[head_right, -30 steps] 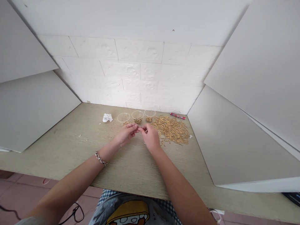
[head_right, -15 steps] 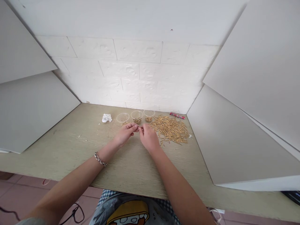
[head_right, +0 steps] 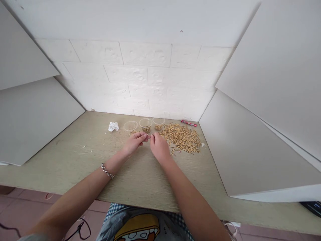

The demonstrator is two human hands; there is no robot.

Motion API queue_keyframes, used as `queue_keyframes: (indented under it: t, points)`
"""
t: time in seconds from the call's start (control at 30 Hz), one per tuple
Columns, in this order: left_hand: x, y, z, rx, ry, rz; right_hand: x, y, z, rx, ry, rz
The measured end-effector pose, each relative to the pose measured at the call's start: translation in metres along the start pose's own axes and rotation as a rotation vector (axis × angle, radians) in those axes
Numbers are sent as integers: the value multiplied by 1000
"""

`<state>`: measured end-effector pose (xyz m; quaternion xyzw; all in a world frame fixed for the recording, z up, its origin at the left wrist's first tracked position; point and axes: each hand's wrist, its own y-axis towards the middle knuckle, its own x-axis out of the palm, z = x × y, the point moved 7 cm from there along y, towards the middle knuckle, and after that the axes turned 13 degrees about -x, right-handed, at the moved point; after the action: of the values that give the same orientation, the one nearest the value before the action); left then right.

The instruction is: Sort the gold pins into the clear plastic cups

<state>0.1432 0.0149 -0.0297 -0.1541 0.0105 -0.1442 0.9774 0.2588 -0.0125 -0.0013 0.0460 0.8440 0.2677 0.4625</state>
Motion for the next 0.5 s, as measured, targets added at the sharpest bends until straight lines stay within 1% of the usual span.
queue_keyframes:
  t: [0.1, 0.17, 0.4, 0.5]
  points:
    - [0, 0, 0, -4, -2, -4, 1, 1, 2, 4, 60, 10]
    - [1, -1, 0, -7, -3, -5, 2, 1, 1, -5, 53, 3]
    - [2, -4, 3, -9, 13, -5, 4, -1, -2, -24, -153, -90]
    - [3, -4, 4, -9, 47, 4, 5, -1, -2, -9, -220, -137]
